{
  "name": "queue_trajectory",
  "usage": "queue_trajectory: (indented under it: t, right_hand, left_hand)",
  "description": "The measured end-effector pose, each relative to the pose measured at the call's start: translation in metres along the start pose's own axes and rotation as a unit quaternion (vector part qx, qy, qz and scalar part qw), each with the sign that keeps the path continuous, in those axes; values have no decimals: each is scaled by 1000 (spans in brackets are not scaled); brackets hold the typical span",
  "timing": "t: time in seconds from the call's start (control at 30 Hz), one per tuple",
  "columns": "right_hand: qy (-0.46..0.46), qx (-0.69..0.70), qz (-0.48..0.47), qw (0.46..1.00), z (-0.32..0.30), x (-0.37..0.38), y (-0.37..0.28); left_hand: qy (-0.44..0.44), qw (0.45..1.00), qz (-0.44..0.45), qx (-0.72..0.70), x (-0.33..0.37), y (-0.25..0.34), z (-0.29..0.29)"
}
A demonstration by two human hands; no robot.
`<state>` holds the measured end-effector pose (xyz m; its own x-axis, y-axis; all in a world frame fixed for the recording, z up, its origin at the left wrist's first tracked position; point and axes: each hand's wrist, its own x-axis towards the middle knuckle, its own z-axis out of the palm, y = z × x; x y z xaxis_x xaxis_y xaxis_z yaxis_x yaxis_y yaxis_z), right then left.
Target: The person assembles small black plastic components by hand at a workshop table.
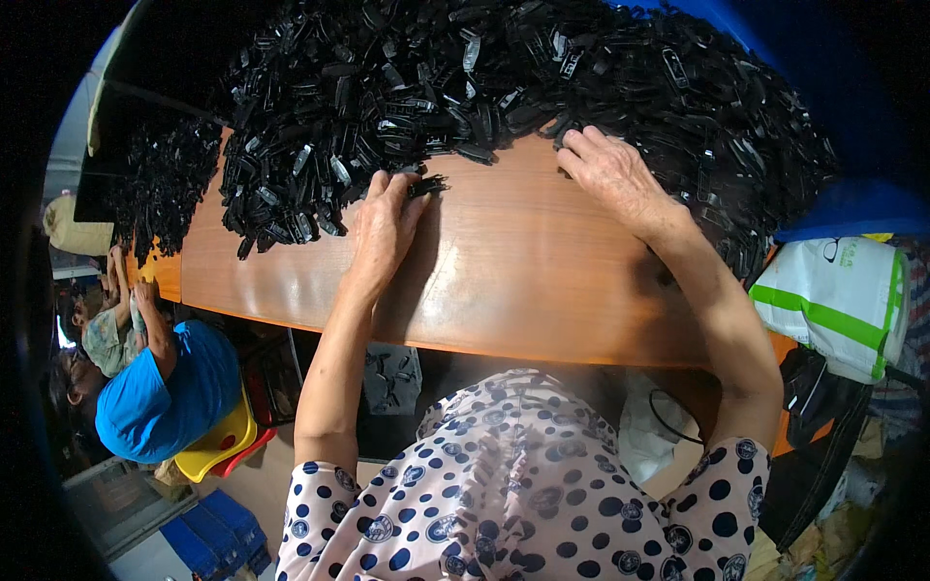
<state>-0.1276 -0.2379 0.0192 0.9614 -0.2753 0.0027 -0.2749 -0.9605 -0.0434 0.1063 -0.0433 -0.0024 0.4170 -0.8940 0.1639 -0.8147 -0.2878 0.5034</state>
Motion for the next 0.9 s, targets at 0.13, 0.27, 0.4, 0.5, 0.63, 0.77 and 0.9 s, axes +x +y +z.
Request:
queue_trajectory:
  t: [0.13,0.27,0.4,0.5,0.63,0.77,0.9]
  right_hand:
    - [164,244,57,954,9,-8,-36]
    - [73,622,190,756,6,-11,-78]
    - [106,785,167,586,-4,-16,-107]
    - [89,870,154,460,-8,-24,-122]
    - [84,884,131,441,-18,-35,-131]
    - [75,895,95,430,-19,-45,-134]
    - [60,886,90,450,-19,-50,-135]
  left_hand:
    - [6,997,47,54,-5,-5,9]
    - [-21,973,-49,-226,-32,15,2]
    - [-139,708,-205,-661,-60,40,-9]
    - [-110,719,-161,-667,-78,57,-13]
    - [-94,774,-97,-619,-93,58,-8]
    - [-68,848,-59,-522,-100,71,-12]
    - [-28,906,21,-422,-101,71,-11]
